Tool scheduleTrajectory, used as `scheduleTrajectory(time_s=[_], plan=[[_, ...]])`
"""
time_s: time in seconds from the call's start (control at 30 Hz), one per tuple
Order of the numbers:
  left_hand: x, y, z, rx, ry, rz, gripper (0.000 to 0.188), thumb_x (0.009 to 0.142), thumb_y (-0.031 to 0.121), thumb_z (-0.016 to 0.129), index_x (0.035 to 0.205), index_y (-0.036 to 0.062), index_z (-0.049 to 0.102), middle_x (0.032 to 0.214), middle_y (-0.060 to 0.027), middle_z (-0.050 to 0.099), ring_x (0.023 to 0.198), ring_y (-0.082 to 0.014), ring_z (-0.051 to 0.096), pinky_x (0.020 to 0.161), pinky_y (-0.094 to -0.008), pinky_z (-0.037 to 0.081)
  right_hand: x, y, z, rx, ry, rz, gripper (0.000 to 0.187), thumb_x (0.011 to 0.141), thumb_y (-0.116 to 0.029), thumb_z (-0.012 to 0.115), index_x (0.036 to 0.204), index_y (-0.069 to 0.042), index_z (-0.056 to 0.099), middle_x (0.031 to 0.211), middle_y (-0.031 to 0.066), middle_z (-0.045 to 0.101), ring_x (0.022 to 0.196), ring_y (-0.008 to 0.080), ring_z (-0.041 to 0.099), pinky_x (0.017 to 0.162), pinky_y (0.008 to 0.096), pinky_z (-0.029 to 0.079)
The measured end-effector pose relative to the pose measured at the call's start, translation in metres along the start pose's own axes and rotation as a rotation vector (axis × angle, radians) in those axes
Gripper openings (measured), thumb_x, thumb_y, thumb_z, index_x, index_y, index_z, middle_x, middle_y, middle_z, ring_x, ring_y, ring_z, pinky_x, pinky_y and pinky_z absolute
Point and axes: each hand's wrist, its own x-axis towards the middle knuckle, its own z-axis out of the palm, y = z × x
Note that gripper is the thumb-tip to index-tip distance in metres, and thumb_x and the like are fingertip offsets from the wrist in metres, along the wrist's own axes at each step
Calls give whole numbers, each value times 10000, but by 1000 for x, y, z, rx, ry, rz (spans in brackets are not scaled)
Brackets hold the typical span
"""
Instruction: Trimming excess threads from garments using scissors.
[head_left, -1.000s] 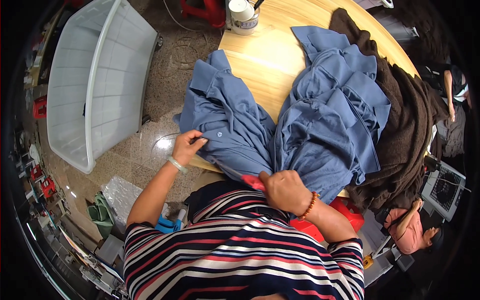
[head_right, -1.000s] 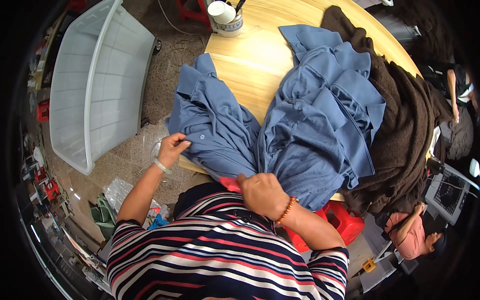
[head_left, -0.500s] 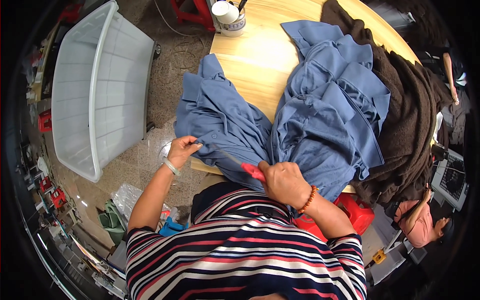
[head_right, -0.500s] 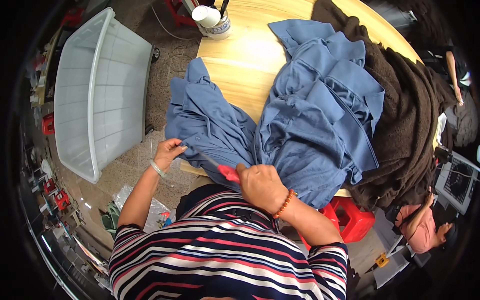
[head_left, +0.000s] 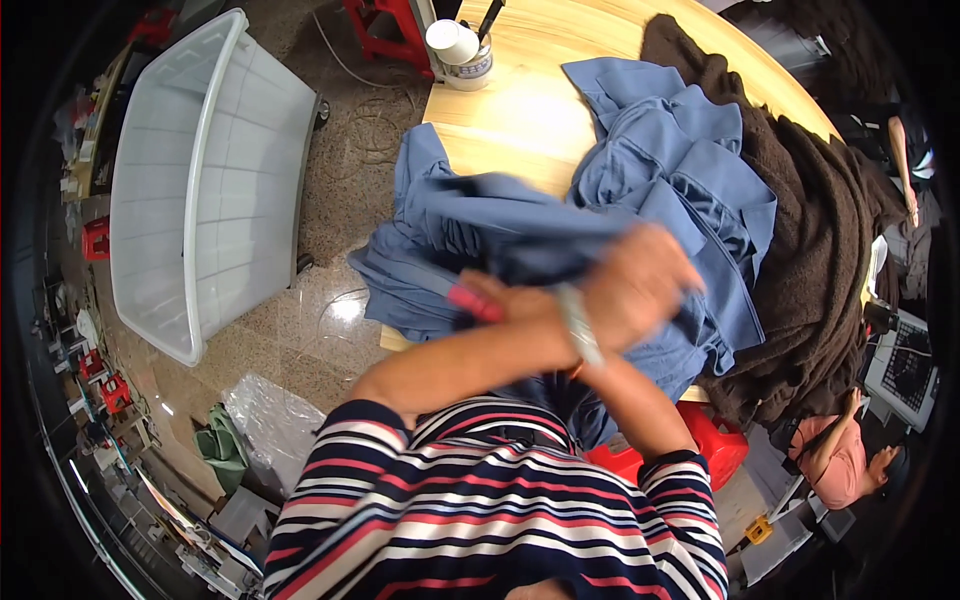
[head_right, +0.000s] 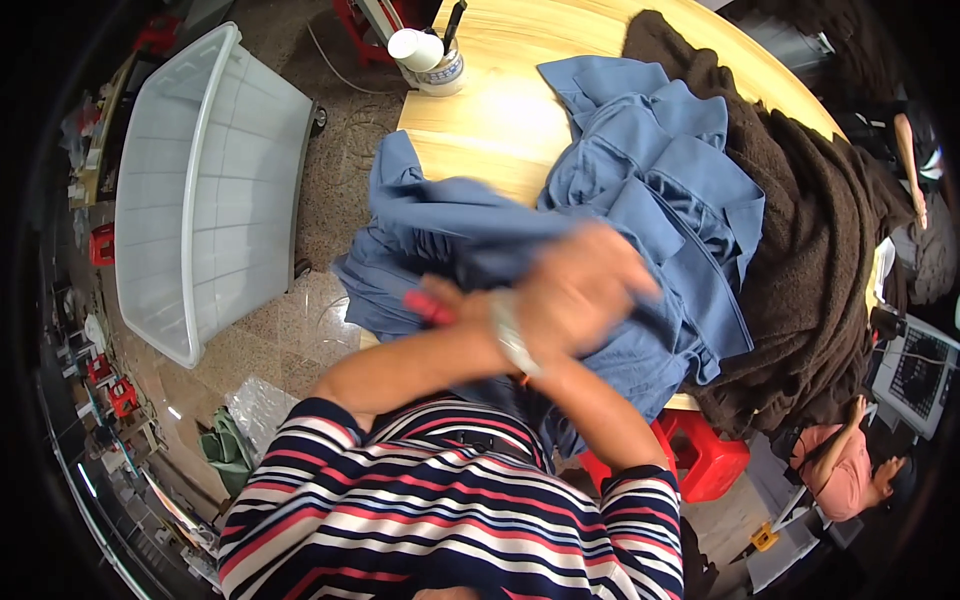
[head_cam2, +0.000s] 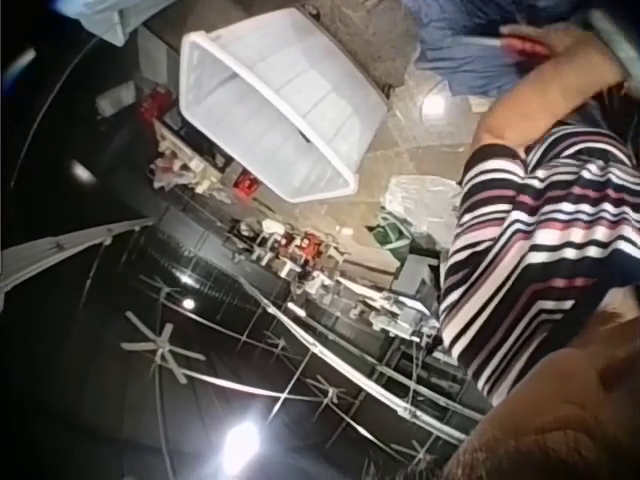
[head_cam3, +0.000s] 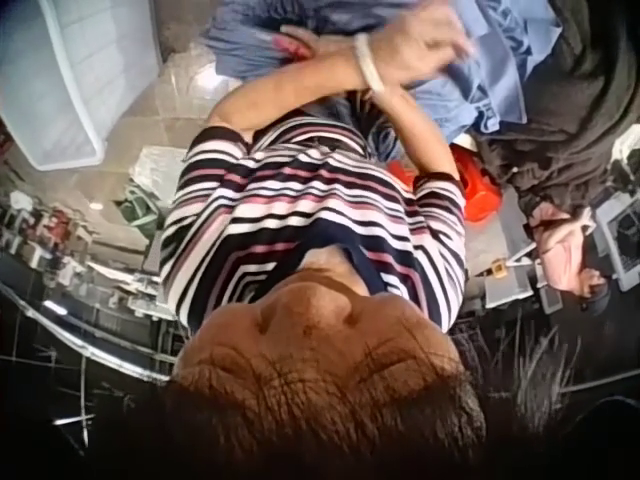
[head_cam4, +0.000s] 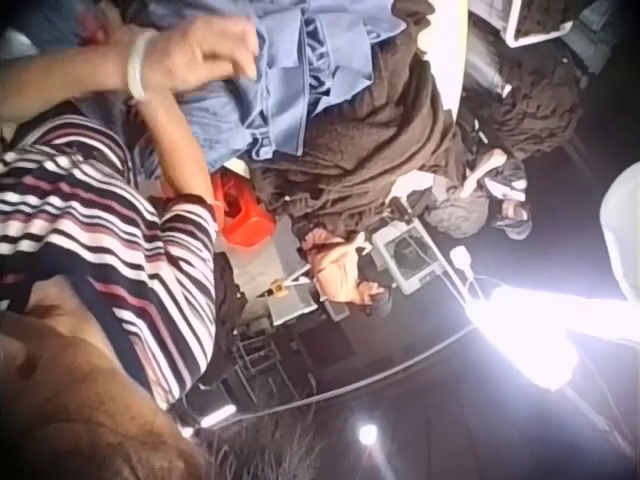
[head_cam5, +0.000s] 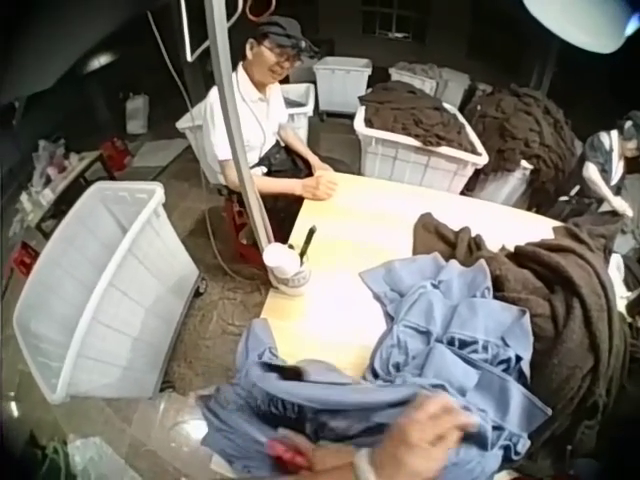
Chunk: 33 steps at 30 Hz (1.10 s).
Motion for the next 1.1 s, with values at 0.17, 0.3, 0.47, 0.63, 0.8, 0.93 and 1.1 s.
scheduleTrajectory(time_s=[0.17, 0.3, 0.47, 0.63, 0.8, 0.93, 1.1], plan=[[-48, 19, 34, 126, -404, 10, 261, 736, 207, 707, 962, 104, 629, 1026, -97, 539, 1189, -306, 463, 1006, -573, 301, -19, 51, -141, 66, 393, 580, 415, 889, -214, 611, 1277, -94, 528, 788, 52, 632, 589, 96, 562, 484, 231, 411], [-84, -13, -78, 332, -254, -436, 313, 749, 112, 698, 1051, 66, 632, 1072, -134, 577, 1034, -321, 544, 931, -396, 421, -44, 32, -154, 436, 436, 325, 371, 930, -214, 589, 1249, -41, 510, 703, 14, 613, 552, 98, 547, 486, 221, 403], [-196, -35, -231, 973, 116, -779, 707, 705, 195, 781, 1302, 39, 435, 1306, -157, 445, 1190, -296, 447, 954, -451, 390, -39, 20, -142, 49, 320, 378, 371, 925, -188, 589, 1240, -5, 520, 682, 0, 600, 579, 86, 516, 538, 231, 413], [-258, -47, -284, 110, 664, -1602, 428, 785, 125, 750, 1152, 44, 546, 1081, -73, 583, 967, -176, 562, 748, -354, 483, -36, -13, -108, -218, 168, 331, 382, 894, -140, 607, 1246, -23, 518, 708, 62, 617, 644, 142, 578, 646, 298, 475], [-220, -48, -301, 159, 386, -1341, 93, 832, 36, 688, 908, 48, 636, 846, 3, 634, 731, -69, 575, 613, -226, 468, -46, -21, -93, -231, 154, 306, 430, 905, -104, 596, 1324, -70, 505, 717, 34, 570, 672, 121, 540, 684, 268, 458], [-76, -26, -265, 19, 345, -981, 96, 855, 57, 669, 943, 33, 639, 864, -14, 642, 752, -78, 580, 689, -215, 476, -55, -17, -91, -228, 210, 340, 390, 918, -102, 581, 1301, -67, 524, 754, 26, 581, 690, 104, 538, 688, 265, 458], [-55, -72, -213, 198, 251, -736, 374, 892, 73, 631, 1239, -16, 527, 1207, -107, 589, 1065, -162, 587, 914, -278, 487, -63, -25, -89, -234, 281, 329, 388, 913, -94, 582, 1296, -68, 523, 753, 21, 583, 690, 100, 536, 687, 268, 460]])
